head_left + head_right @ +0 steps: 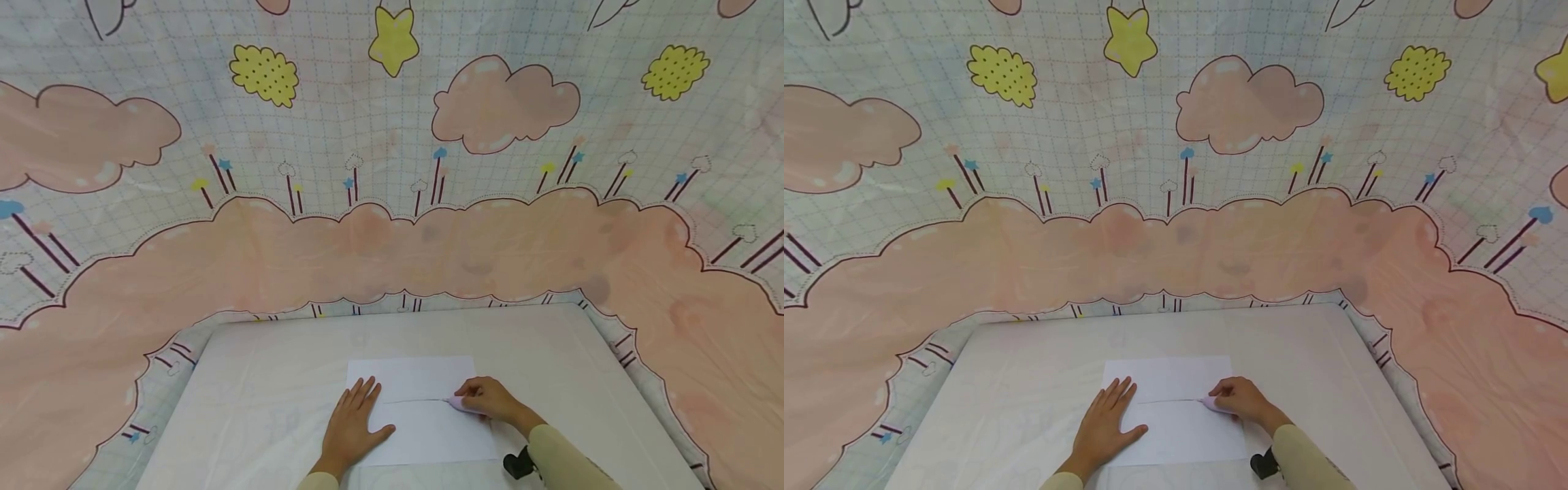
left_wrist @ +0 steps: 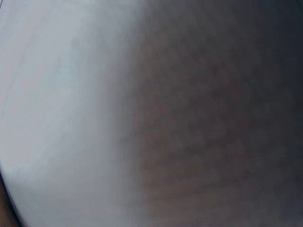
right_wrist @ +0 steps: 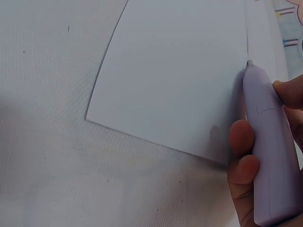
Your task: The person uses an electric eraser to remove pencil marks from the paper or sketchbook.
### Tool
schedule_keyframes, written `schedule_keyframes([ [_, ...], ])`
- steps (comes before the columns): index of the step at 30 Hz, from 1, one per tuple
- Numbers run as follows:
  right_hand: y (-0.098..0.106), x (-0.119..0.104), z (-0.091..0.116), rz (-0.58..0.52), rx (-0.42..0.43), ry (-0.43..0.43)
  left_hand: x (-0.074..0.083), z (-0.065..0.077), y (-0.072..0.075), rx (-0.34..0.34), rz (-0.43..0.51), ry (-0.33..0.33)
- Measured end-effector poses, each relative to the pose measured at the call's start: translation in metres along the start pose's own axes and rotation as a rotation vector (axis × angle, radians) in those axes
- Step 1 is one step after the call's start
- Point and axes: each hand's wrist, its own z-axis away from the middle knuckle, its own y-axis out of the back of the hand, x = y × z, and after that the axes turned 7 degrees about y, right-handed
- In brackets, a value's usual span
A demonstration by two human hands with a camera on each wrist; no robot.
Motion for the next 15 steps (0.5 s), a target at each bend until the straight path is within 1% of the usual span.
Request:
schedule_keyframes([
  [9,0.0058,0.0022,0.0051,0.010,-0.002,-0.006,0.0020,0.0014,0.0022,-0.064,-0.008,0.033],
  [15,0.0056,0.0054,0.0048,0.002,-0.009,0.004,0.0034,0.0022,0.0022,-0.072,-0.009,0.037],
])
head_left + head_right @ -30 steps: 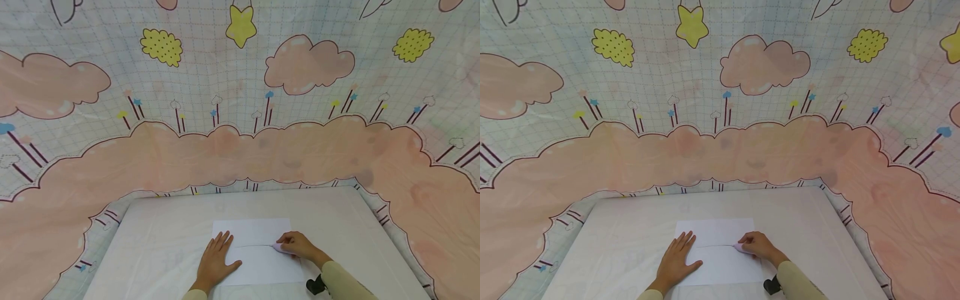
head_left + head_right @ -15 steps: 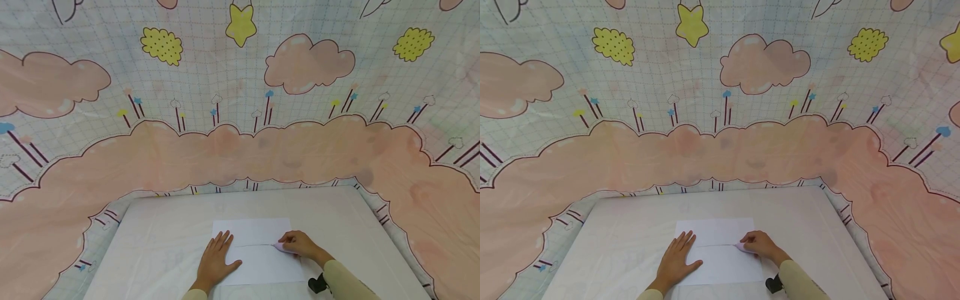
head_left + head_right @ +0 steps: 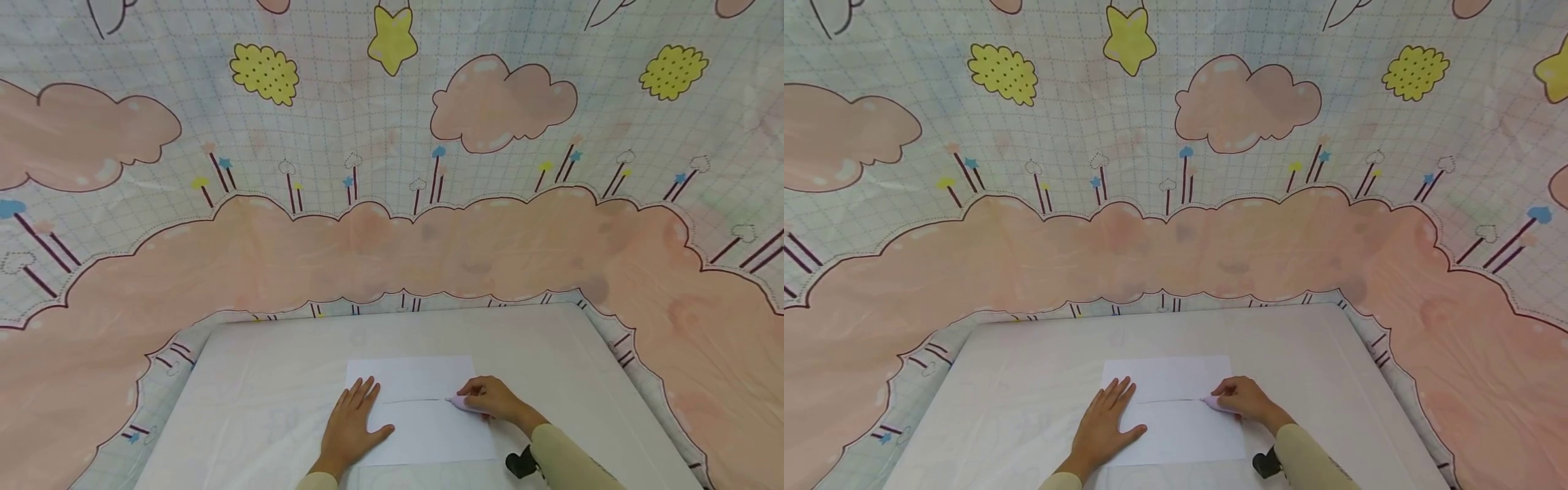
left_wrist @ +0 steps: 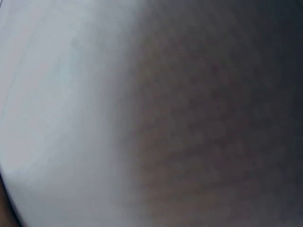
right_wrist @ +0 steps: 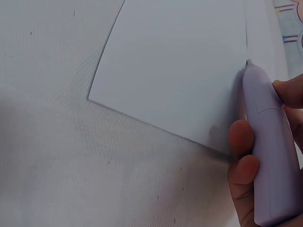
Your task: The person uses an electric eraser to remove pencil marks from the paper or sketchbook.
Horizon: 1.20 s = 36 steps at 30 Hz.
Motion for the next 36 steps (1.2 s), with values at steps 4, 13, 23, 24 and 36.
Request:
schedule_keyframes([
  [4,-0.003,0.000,-0.003,-0.012,-0.001,0.015,0.000,0.000,-0.001,0.018,0.001,-0.005],
  [13,-0.006,0.000,-0.006,-0.008,0.000,0.001,0.003,0.000,0.001,0.059,0.016,-0.031],
  [23,-0.004,0.000,-0.004,0.008,0.016,-0.014,0.002,-0.001,0.001,0.054,0.020,-0.029],
  [24,-0.003,0.000,-0.003,0.011,0.019,-0.017,0.001,-0.002,0.001,0.046,0.021,-0.026],
  [36,0.004,0.001,0.002,0.022,0.023,-0.036,-0.003,-0.004,0.000,-0.018,0.005,-0.004],
])
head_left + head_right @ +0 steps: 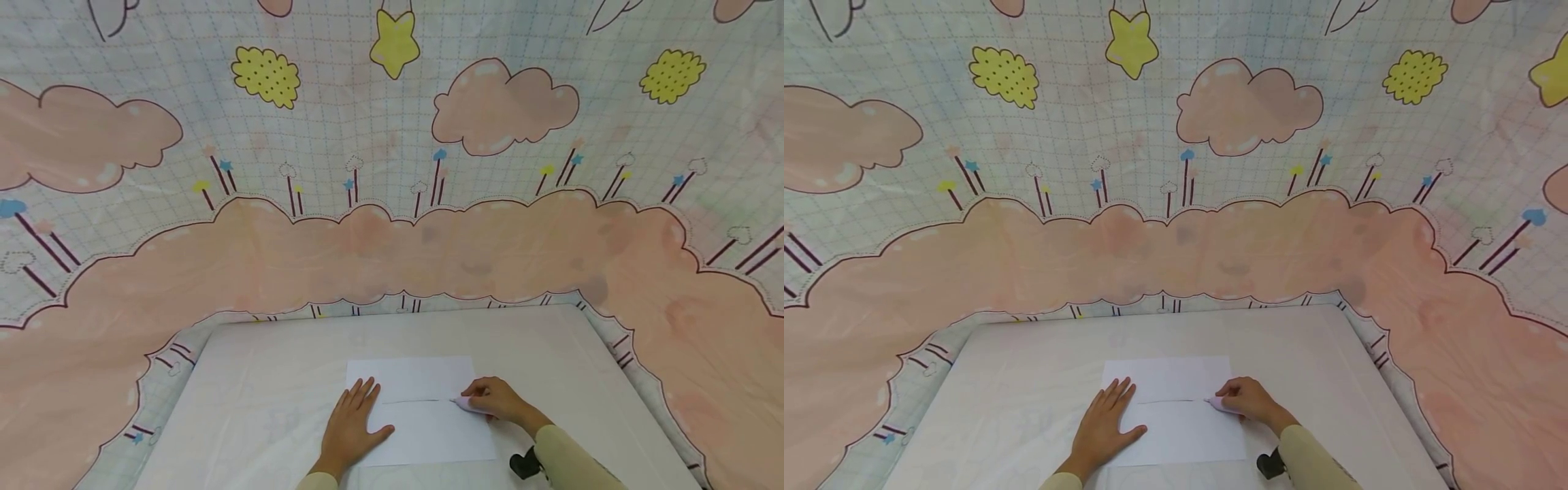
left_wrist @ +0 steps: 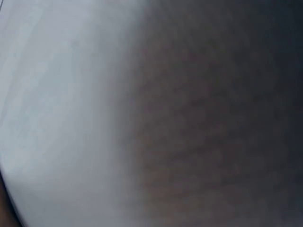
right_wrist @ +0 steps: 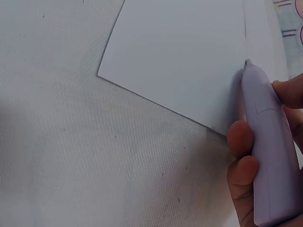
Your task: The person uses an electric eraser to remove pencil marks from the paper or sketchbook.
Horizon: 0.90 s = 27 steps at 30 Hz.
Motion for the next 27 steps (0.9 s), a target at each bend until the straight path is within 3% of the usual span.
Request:
schedule_keyframes([
  [15,-0.008,-0.006,-0.005,-0.033,-0.023,0.028,0.003,0.003,0.003,0.086,0.033,-0.039],
  [27,-0.008,-0.003,-0.003,-0.027,-0.012,0.017,-0.001,0.002,0.002,0.008,0.013,-0.008],
])
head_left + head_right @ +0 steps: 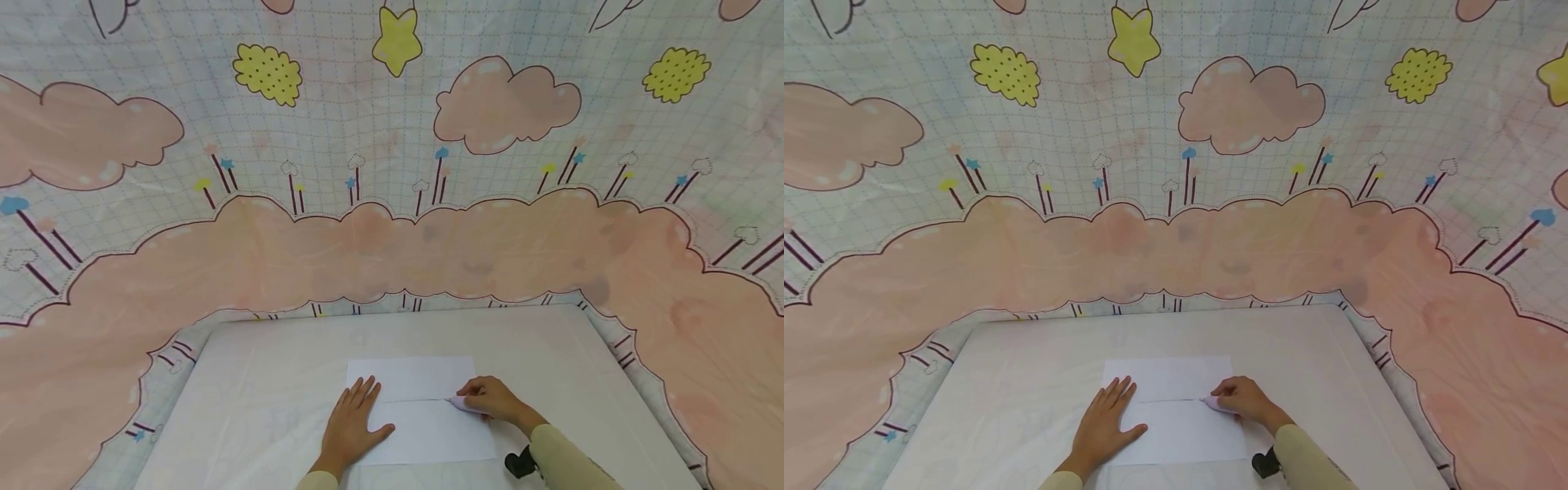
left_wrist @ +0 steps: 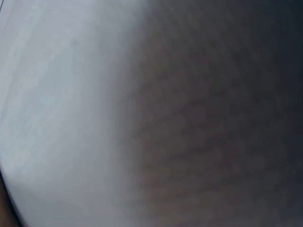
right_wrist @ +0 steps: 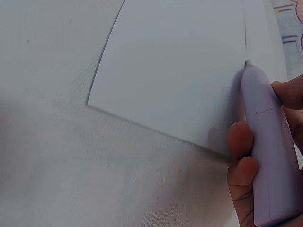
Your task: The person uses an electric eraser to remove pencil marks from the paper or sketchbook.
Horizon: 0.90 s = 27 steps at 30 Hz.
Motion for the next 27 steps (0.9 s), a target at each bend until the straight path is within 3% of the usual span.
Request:
schedule_keyframes([
  [10,0.008,0.003,0.007,0.017,0.028,-0.051,-0.002,-0.002,0.001,0.027,0.012,-0.017],
  [27,-0.005,-0.002,-0.003,-0.020,-0.010,-0.001,-0.001,0.001,0.000,0.050,-0.012,-0.020],
])
